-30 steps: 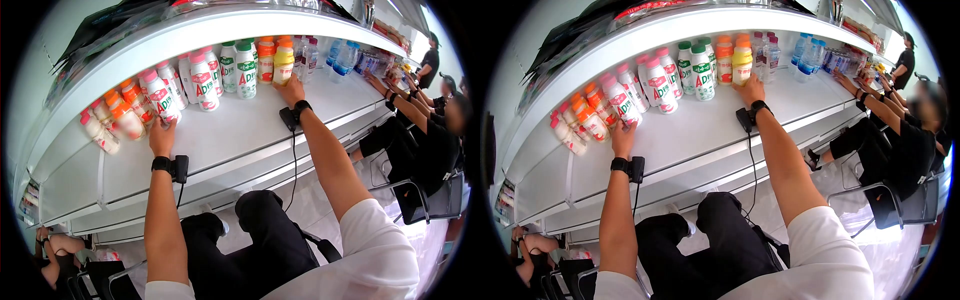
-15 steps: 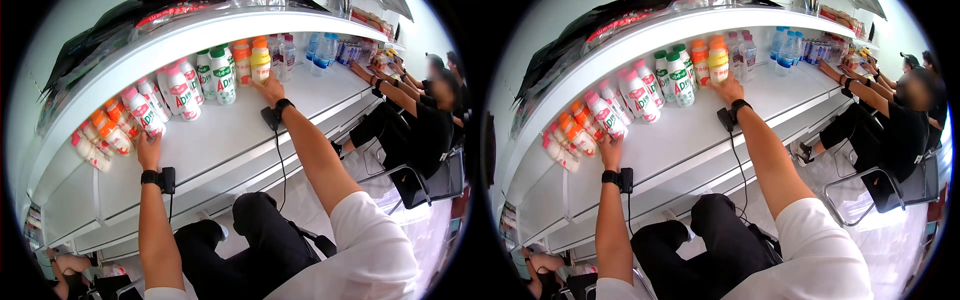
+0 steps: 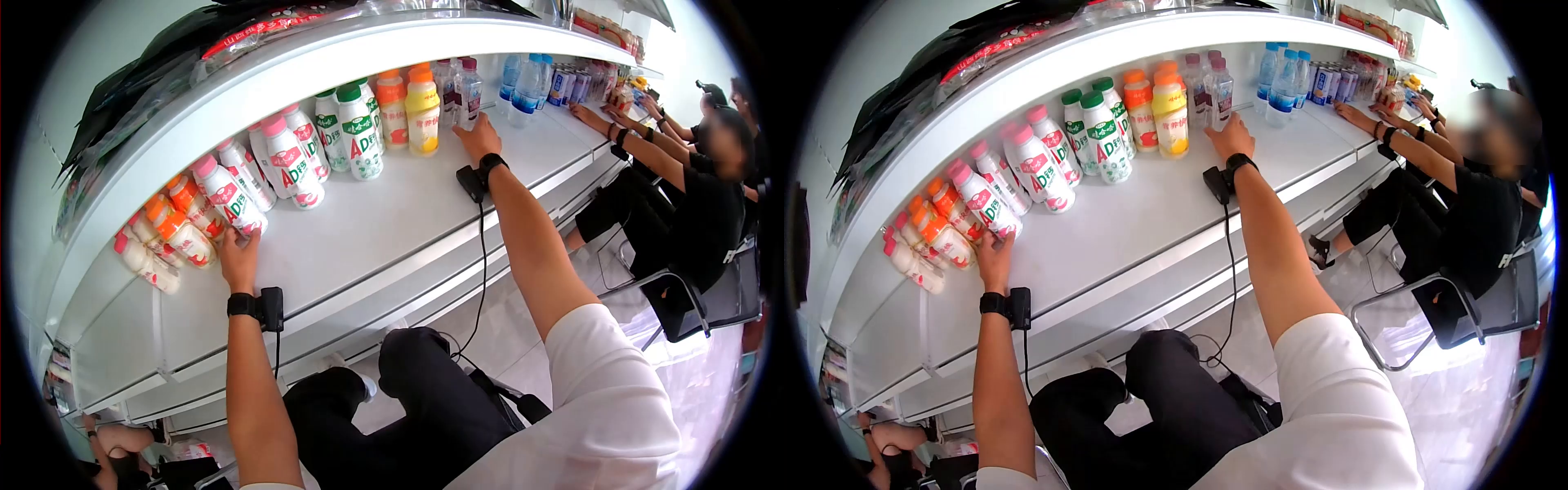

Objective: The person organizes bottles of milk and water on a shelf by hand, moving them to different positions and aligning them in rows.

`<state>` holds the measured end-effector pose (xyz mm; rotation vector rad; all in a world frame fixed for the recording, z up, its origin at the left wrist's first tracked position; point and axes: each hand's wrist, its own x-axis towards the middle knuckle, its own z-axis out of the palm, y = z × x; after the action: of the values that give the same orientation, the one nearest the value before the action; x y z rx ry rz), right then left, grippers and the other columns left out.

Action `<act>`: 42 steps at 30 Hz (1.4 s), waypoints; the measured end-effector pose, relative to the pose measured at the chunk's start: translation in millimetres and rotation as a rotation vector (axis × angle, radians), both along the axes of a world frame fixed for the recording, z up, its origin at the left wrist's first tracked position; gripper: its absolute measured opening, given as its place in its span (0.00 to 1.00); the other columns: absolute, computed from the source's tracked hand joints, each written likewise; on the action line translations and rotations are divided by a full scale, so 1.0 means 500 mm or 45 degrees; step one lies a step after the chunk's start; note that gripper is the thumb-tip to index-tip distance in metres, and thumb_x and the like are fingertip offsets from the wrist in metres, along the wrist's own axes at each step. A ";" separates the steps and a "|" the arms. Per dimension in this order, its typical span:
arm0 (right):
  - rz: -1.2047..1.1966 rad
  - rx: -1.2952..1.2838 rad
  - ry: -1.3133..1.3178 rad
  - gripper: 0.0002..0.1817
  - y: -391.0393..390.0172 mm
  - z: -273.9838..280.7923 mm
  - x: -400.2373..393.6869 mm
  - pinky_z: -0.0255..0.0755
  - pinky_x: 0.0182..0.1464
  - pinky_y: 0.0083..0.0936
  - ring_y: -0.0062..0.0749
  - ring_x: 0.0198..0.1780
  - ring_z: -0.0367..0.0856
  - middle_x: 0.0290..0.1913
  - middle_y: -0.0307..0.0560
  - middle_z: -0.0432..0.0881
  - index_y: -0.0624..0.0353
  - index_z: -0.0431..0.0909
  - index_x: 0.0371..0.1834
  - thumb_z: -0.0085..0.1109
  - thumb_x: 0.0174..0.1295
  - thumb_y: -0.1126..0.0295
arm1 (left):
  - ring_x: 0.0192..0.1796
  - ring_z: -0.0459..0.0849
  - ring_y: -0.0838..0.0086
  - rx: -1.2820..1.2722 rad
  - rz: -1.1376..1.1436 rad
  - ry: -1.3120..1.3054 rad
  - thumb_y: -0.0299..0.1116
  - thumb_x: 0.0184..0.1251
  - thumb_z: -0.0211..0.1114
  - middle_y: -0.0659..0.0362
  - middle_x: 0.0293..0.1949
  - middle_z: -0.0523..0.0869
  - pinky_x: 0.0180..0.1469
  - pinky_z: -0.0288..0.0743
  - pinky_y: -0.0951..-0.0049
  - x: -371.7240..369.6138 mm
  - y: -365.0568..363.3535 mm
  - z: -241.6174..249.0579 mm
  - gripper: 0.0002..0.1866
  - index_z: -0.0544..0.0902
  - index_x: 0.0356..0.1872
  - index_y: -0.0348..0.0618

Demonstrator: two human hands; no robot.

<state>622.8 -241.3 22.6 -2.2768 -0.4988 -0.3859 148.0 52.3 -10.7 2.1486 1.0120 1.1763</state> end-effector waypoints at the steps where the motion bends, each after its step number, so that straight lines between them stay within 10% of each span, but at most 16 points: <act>1: -0.010 -0.007 0.022 0.40 0.002 -0.002 0.008 0.71 0.61 0.45 0.50 0.63 0.77 0.60 0.57 0.79 0.62 0.69 0.60 0.71 0.52 0.46 | 0.50 0.86 0.62 -0.009 -0.007 -0.011 0.44 0.61 0.72 0.53 0.45 0.89 0.54 0.76 0.64 0.000 0.000 -0.001 0.22 0.82 0.48 0.38; 11: -0.557 0.155 -0.035 0.36 -0.009 -0.001 -0.001 0.71 0.60 0.45 0.51 0.59 0.78 0.53 0.58 0.82 0.65 0.73 0.52 0.71 0.48 0.49 | 0.51 0.85 0.62 -0.008 0.019 0.004 0.45 0.63 0.71 0.53 0.46 0.88 0.55 0.75 0.63 0.001 0.002 -0.006 0.22 0.82 0.49 0.38; 42: -0.149 -0.112 -0.073 0.44 -0.009 -0.012 0.014 0.69 0.63 0.45 0.54 0.63 0.74 0.60 0.54 0.80 0.58 0.65 0.69 0.71 0.52 0.48 | 0.51 0.86 0.62 -0.002 0.039 0.015 0.48 0.60 0.72 0.54 0.46 0.88 0.54 0.76 0.63 0.000 0.002 -0.006 0.24 0.82 0.50 0.41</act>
<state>630.0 -245.8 16.6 -2.3925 -0.4193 -0.4975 147.9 53.3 -13.5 2.1484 1.0539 1.1780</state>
